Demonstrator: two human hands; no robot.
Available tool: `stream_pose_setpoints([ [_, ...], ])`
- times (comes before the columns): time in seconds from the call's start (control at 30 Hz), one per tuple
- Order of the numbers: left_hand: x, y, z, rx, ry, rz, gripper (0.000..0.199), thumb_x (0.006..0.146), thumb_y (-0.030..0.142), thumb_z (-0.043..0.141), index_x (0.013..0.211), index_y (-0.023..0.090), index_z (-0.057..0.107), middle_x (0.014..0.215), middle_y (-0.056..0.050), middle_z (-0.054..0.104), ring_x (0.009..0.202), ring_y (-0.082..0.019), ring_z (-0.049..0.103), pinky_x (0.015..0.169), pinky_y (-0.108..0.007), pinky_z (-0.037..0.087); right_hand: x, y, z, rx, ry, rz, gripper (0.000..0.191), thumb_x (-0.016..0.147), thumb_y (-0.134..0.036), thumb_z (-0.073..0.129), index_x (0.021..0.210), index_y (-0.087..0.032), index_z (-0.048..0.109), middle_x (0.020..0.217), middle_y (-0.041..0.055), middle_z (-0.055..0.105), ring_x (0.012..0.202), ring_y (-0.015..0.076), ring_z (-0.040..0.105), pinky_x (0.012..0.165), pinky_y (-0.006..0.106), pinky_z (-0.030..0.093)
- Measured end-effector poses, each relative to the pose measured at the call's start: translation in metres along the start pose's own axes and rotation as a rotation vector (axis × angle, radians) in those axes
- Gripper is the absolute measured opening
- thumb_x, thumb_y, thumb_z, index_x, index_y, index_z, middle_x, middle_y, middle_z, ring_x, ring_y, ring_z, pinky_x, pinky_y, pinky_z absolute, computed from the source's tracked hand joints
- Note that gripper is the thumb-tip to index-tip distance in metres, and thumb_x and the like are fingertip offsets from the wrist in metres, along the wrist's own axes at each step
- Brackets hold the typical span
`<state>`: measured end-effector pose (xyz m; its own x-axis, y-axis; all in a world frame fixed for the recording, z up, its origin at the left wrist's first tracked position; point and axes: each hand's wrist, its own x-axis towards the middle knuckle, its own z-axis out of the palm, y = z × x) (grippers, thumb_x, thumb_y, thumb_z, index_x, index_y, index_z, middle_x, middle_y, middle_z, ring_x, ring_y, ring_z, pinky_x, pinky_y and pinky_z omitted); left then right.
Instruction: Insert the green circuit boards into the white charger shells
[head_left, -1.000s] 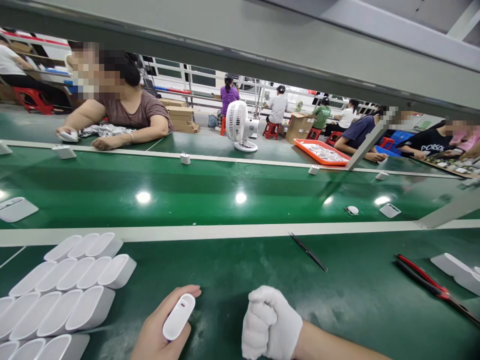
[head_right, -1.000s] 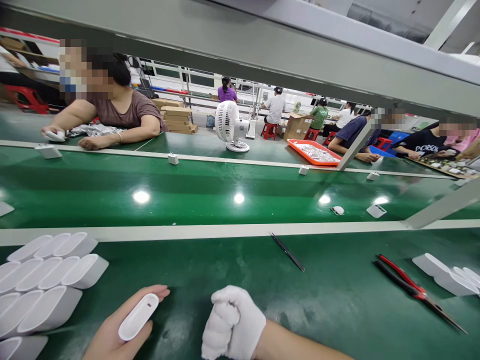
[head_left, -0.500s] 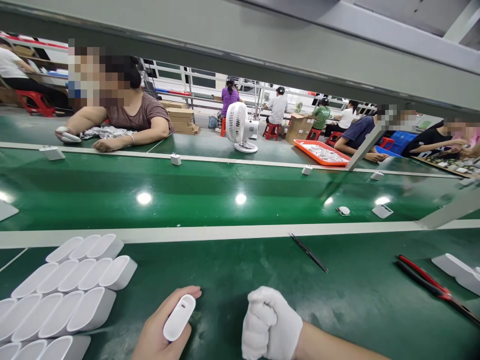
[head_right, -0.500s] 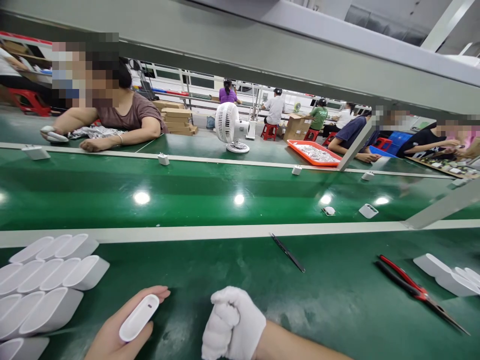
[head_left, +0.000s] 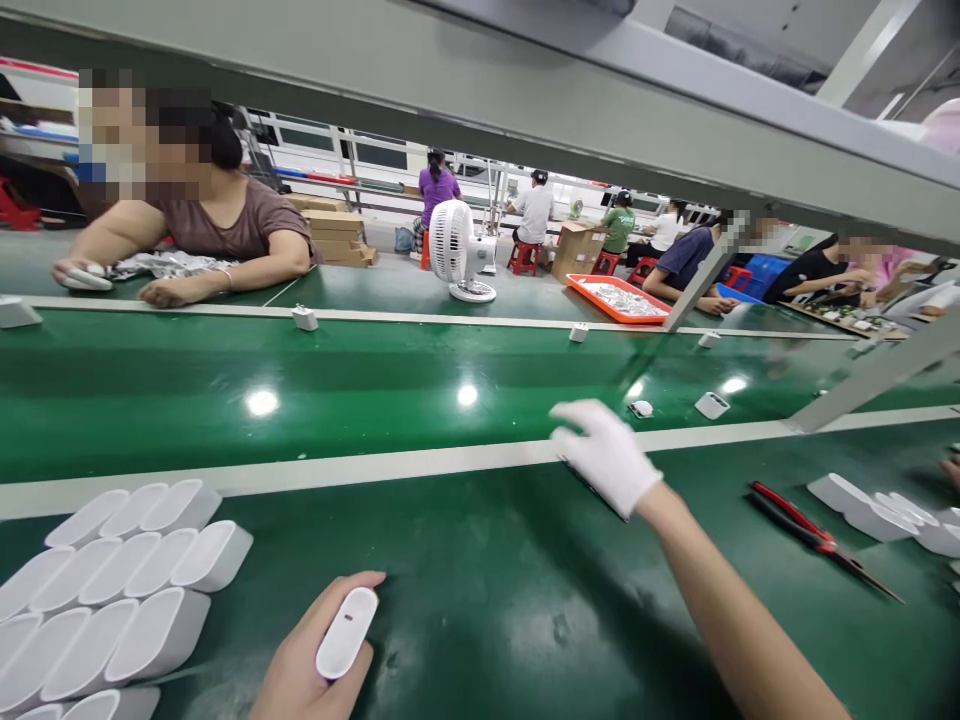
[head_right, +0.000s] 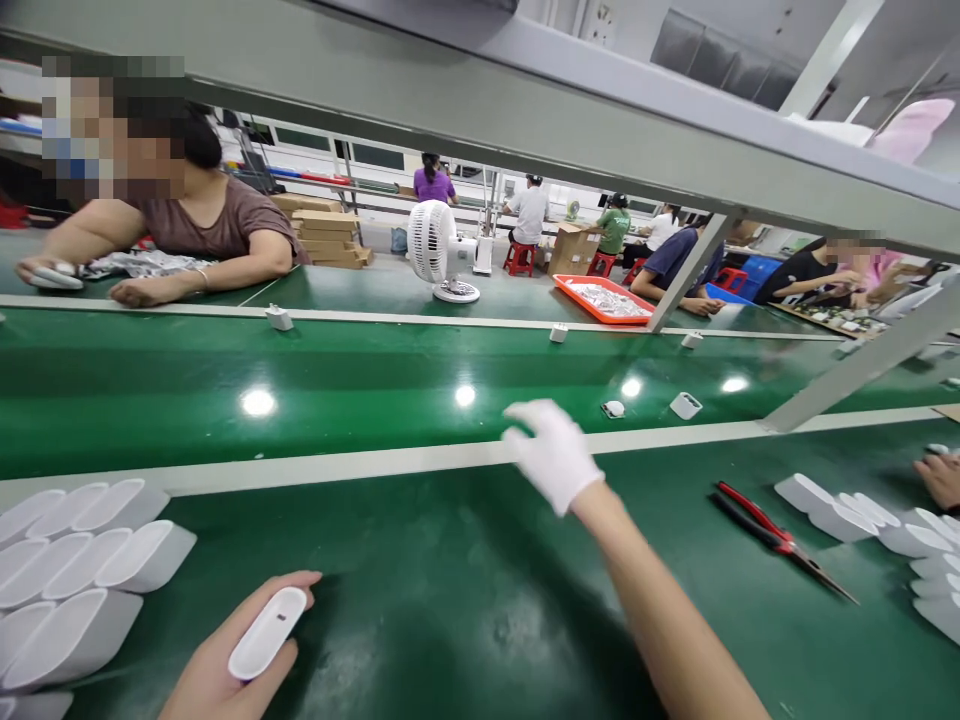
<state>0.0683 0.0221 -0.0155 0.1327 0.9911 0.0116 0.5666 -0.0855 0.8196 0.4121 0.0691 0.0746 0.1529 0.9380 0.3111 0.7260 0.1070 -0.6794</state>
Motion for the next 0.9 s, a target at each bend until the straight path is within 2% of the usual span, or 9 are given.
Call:
stream_pose_setpoints([
  [0.1,-0.003,0.001,0.0,0.022,0.003,0.051,0.041,0.075,0.023,0.043,0.113,0.029,0.057,0.112,-0.001,0.062,0.095,-0.022,0.064,0.074,-0.03,0.053,0.041,0.063,-0.047,-0.069,0.163,-0.011,0.007,0.074,-0.025,0.06,0.071,-0.021,0.065,0.099,0.0093,0.062,0.102,0.0283,0.061,0.074,0.042,0.051],
  [0.2,-0.005,0.001,0.002,0.011,0.02,0.087,0.051,0.073,0.014,0.042,0.121,0.029,0.052,0.126,-0.004,0.055,0.116,-0.025,0.055,0.094,-0.039,0.047,0.056,0.12,-0.068,-0.105,0.227,-0.025,0.003,0.065,-0.025,0.064,0.066,-0.022,0.062,0.099,0.0129,0.062,0.105,0.0358,0.059,0.077,0.05,0.05],
  [0.3,-0.006,0.003,0.0,-0.007,-0.049,0.127,0.058,0.069,0.005,0.042,0.122,0.027,0.05,0.127,-0.006,0.054,0.119,-0.024,0.052,0.099,-0.041,0.043,0.06,0.16,-0.071,-0.164,0.184,-0.017,0.006,0.065,-0.032,0.06,0.064,-0.026,0.061,0.077,0.0086,0.062,0.085,0.0276,0.067,0.077,0.043,0.05],
  [0.4,-0.005,0.008,-0.004,-0.038,-0.108,0.116,0.062,0.065,-0.001,0.039,0.12,0.027,0.048,0.123,-0.006,0.054,0.116,-0.022,0.052,0.099,-0.038,0.043,0.068,0.176,-0.067,-0.149,0.107,-0.003,0.006,0.065,-0.035,0.06,0.061,-0.031,0.059,0.056,0.003,0.055,0.06,0.0234,0.064,0.062,0.039,0.05],
  [0.53,-0.004,0.013,-0.005,-0.072,-0.123,0.064,0.062,0.07,-0.001,0.039,0.124,0.029,0.044,0.124,-0.006,0.05,0.114,-0.022,0.052,0.096,-0.037,0.044,0.059,0.129,-0.034,-0.171,0.059,0.025,0.006,0.068,-0.036,0.065,0.071,-0.032,0.062,0.056,0.0016,0.059,0.057,0.0241,0.063,0.056,0.037,0.049],
  [0.63,-0.003,0.012,-0.002,-0.105,-0.138,0.083,0.063,0.075,0.001,0.04,0.129,0.033,0.04,0.127,-0.005,0.046,0.116,-0.021,0.049,0.098,-0.037,0.042,0.016,0.058,0.02,-0.148,-0.026,0.056,0.024,0.077,-0.039,0.059,0.096,-0.025,0.063,0.085,0.0054,0.07,0.078,0.0238,0.068,0.069,0.036,0.052],
  [0.73,0.0,0.009,0.0,-0.139,-0.147,0.092,0.062,0.078,0.003,0.042,0.131,0.035,0.039,0.128,-0.003,0.044,0.119,-0.02,0.047,0.101,-0.036,0.039,-0.036,0.001,0.075,-0.093,-0.226,-0.089,0.015,0.082,-0.033,0.055,0.091,-0.024,0.064,0.087,0.002,0.07,0.082,0.0196,0.067,0.076,0.033,0.053],
  [0.8,0.001,0.008,0.0,-0.149,-0.151,0.083,0.06,0.08,0.006,0.044,0.133,0.035,0.039,0.128,-0.004,0.044,0.119,-0.02,0.046,0.102,-0.036,0.038,-0.06,-0.016,0.097,-0.158,-0.324,-0.237,0.02,0.077,-0.034,0.064,0.094,-0.025,0.066,0.1,0.0045,0.069,0.102,0.0261,0.062,0.087,0.041,0.05],
  [0.9,0.001,0.009,-0.002,-0.148,-0.167,0.073,0.061,0.082,0.008,0.046,0.136,0.035,0.038,0.128,-0.004,0.045,0.12,-0.02,0.045,0.104,-0.037,0.036,-0.075,-0.013,0.108,-0.256,-0.402,-0.387,0.055,0.064,-0.04,0.077,0.114,-0.023,0.062,0.124,0.0105,0.06,0.125,0.0376,0.045,0.098,0.056,0.04],
])
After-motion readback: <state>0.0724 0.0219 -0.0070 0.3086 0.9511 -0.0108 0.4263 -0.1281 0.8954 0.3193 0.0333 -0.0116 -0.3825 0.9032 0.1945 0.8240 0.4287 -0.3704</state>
